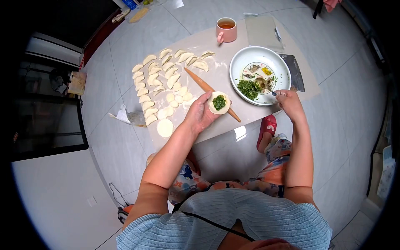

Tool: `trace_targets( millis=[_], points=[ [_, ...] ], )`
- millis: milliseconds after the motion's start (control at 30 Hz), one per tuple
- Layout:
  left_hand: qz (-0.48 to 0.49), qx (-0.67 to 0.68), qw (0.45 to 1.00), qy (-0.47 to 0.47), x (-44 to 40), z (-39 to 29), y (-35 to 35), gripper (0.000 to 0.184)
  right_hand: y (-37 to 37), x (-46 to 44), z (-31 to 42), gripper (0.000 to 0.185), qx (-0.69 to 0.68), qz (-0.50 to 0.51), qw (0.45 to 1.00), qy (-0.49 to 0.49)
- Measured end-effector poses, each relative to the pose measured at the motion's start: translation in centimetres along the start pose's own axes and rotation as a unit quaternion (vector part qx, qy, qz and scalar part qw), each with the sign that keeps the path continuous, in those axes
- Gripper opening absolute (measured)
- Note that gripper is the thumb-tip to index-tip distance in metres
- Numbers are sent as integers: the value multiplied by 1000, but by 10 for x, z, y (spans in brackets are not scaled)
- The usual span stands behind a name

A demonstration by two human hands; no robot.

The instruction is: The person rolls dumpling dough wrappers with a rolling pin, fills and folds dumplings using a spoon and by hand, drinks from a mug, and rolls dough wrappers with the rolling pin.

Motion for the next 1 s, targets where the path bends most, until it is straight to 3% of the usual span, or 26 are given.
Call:
trace_targets(
  millis=[100,167,267,433,500,633,700,933,1000],
  points=[
    [1,18,1000,9,1,3,-4,42,-1,1,4,23,106,-79,990,53],
    [-5,24,1000,18,3,5,-8,41,-3,11,17,23,248,-199,938,140],
    [0,2,1000,29,6,6,-14,47,-11,19,32,23,356,-163,915,93],
    [-7,1,1000,29,8,7,-19,46,-15,27,33,24,350,-104,928,76],
    [-8,-2,999,33,8,8,-18,47,-20,32,28,26,313,-25,948,60],
    [-6,-16,999,37,6,11,-15,48,-18,39,24,28,285,-6,956,63],
    [-4,-23,999,36,5,12,-14,48,-19,44,25,29,326,-44,937,121],
    [4,3,999,33,-3,21,-11,47,-30,56,30,31,419,-18,891,174],
    [47,58,996,48,-7,25,-6,43,-38,59,30,46,445,-17,871,206]
  ],
)
Point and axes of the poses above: each hand's wrist, its own x-axis away from the middle knuckle, its own y-axis out of the back of the hand, z = x × y, the point moved 5 cm from there along -x, towards the middle knuckle
